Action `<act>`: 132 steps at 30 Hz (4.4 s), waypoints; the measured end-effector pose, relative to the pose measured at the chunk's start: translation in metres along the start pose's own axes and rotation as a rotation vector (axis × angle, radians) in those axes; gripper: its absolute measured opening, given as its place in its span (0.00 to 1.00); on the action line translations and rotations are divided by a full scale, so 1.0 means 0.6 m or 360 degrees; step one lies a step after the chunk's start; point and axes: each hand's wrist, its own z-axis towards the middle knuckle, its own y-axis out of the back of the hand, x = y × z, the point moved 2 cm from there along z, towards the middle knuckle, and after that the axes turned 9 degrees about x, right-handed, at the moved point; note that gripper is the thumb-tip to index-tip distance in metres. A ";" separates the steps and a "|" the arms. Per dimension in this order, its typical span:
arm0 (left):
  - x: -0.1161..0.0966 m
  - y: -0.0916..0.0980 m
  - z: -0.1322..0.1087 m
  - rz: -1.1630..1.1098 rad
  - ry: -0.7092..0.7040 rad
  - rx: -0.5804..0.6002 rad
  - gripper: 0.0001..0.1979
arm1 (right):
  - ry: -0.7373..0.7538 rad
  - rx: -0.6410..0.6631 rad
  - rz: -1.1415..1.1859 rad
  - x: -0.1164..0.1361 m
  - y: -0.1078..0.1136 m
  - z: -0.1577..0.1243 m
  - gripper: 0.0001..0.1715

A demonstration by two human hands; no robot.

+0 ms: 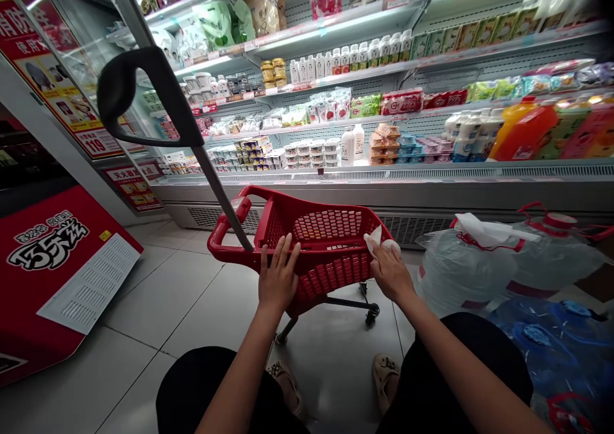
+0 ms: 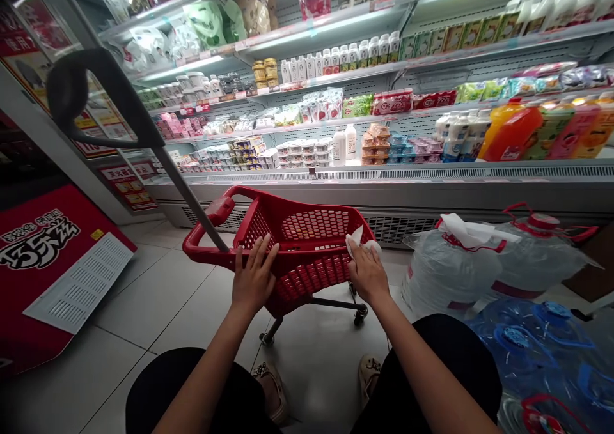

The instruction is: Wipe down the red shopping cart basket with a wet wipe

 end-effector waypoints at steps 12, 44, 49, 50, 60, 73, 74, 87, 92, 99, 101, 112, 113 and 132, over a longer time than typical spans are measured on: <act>-0.016 0.004 -0.006 0.0008 0.0037 0.0095 0.39 | 0.0550 0.0052 0.0231 0.212 -0.025 -0.005 0.44; 0.017 0.035 -0.018 -0.0144 0.0122 -0.0156 0.48 | 0.0535 -0.0037 0.0561 0.324 -0.017 0.055 0.28; 0.011 0.041 -0.010 -0.0216 0.0160 -0.0284 0.47 | 0.0516 -0.0012 0.0809 0.372 -0.030 0.068 0.34; 0.011 0.041 -0.009 -0.0202 0.0132 -0.0290 0.46 | 0.0557 -0.0014 0.0806 0.372 -0.032 0.068 0.35; 0.012 0.012 -0.014 -0.0011 0.0055 -0.0162 0.44 | 0.0614 -0.0132 0.0248 0.261 -0.064 0.038 0.37; -0.024 -0.022 0.007 -0.0044 0.0159 -0.0067 0.41 | 0.0543 -0.0125 0.0171 0.260 -0.084 0.039 0.39; -0.023 -0.026 0.008 -0.0036 0.0153 -0.0069 0.39 | 0.0571 -0.0109 0.0169 0.268 -0.083 0.040 0.40; 0.020 -0.016 -0.004 -0.0211 -0.0059 -0.0057 0.40 | 0.0387 -0.0117 -0.0115 0.095 -0.070 0.019 0.43; 0.018 -0.021 0.001 -0.0267 -0.0066 -0.0083 0.41 | 0.0501 -0.0066 0.0048 0.209 -0.080 0.045 0.36; 0.036 -0.023 0.001 -0.0302 -0.0074 -0.0112 0.39 | 0.0662 0.0022 0.0132 0.253 -0.065 0.061 0.41; 0.044 -0.018 0.002 -0.0292 -0.0064 -0.0106 0.37 | 0.0580 0.0047 0.0086 0.205 -0.059 0.059 0.39; -0.013 -0.039 0.017 -0.0202 0.0022 0.0001 0.42 | 0.0439 0.0003 -0.0060 0.207 -0.079 0.060 0.33; -0.022 -0.049 0.017 -0.0209 0.0021 0.0017 0.44 | 0.0467 0.0000 -0.0058 0.223 -0.082 0.060 0.34; -0.022 -0.062 0.017 -0.0382 -0.0097 0.0024 0.47 | 0.0159 0.0057 -0.0177 0.082 -0.048 0.044 0.31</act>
